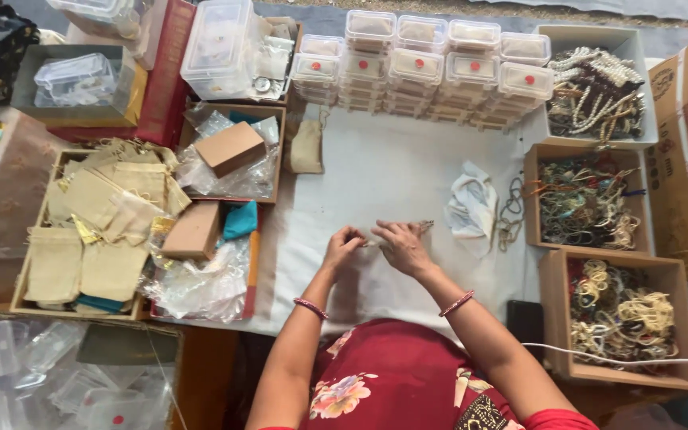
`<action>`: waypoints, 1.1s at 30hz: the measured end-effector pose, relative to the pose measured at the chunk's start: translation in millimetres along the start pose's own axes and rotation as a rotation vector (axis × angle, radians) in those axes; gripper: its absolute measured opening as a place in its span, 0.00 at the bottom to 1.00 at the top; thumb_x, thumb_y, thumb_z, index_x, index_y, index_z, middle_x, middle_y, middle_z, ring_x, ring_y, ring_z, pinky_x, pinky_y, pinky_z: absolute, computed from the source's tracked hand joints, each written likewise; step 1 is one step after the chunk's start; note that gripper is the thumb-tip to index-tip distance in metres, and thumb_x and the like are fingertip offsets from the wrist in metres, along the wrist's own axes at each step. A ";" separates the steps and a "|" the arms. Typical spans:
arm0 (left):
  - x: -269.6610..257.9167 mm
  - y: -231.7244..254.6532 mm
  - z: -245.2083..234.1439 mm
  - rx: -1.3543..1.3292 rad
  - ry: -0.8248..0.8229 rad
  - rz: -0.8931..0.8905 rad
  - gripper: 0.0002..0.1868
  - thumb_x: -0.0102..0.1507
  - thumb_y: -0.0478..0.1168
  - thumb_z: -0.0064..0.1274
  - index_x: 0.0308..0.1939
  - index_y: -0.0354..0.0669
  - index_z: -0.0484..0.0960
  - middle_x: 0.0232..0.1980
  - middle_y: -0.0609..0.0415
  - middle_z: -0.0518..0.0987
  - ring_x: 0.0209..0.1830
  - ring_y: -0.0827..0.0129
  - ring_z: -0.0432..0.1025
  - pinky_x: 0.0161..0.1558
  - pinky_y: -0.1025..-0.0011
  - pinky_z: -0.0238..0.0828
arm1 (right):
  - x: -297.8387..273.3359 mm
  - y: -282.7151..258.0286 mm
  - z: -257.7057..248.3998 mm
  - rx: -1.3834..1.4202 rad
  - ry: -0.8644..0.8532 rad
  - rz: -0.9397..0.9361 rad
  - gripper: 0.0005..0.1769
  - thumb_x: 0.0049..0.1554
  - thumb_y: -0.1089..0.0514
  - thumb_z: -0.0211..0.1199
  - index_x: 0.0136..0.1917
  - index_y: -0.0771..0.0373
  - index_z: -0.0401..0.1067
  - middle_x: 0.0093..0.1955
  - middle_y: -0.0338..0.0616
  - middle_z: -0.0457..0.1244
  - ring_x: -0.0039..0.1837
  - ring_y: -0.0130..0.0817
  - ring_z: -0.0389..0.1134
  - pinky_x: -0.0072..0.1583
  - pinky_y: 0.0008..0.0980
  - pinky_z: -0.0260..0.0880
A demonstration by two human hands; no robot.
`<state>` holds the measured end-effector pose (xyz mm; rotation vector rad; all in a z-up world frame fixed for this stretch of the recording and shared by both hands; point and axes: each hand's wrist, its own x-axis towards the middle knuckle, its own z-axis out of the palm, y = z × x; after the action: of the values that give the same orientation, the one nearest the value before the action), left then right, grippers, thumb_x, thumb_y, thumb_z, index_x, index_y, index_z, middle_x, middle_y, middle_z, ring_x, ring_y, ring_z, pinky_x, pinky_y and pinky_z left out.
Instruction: The person cleans a gold-colored chain with a white cloth on a table covered with various jewelry items and packaging materials. They then place the chain into a small cloth pouch and later wipe a clear plastic container with the same cloth.
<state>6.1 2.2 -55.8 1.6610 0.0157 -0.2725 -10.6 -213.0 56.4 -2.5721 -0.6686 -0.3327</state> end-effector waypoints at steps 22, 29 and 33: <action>-5.3 91.6 -66.0 0.001 -0.559 -0.177 0.14 0.70 0.49 0.53 0.49 0.42 0.84 0.35 0.66 0.75 0.34 0.80 0.66 0.38 0.76 0.70 | -34.4 21.9 -80.6 0.544 0.034 0.758 0.17 0.55 0.63 0.70 0.59 0.61 0.78 0.39 0.34 0.67 0.41 0.20 0.64 0.44 0.23 0.67; -3.6 88.3 -39.3 0.152 -0.380 -0.196 0.14 0.66 0.50 0.56 0.45 0.44 0.87 0.34 0.63 0.80 0.31 0.80 0.70 0.33 0.75 0.71 | -54.6 64.8 -89.6 0.557 0.151 0.784 0.13 0.56 0.63 0.71 0.56 0.60 0.80 0.40 0.32 0.67 0.43 0.18 0.64 0.45 0.22 0.66; -8.9 99.0 -29.3 0.228 -0.201 -0.292 0.17 0.65 0.53 0.57 0.41 0.42 0.86 0.32 0.60 0.79 0.28 0.77 0.68 0.31 0.72 0.71 | -67.6 110.7 -80.3 0.593 0.207 0.782 0.12 0.57 0.61 0.70 0.55 0.60 0.81 0.42 0.34 0.69 0.45 0.19 0.66 0.46 0.23 0.66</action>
<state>19.3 21.3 45.3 1.8501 0.0791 -0.6828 -21.0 -365.1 62.1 -1.9838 0.2999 -0.1042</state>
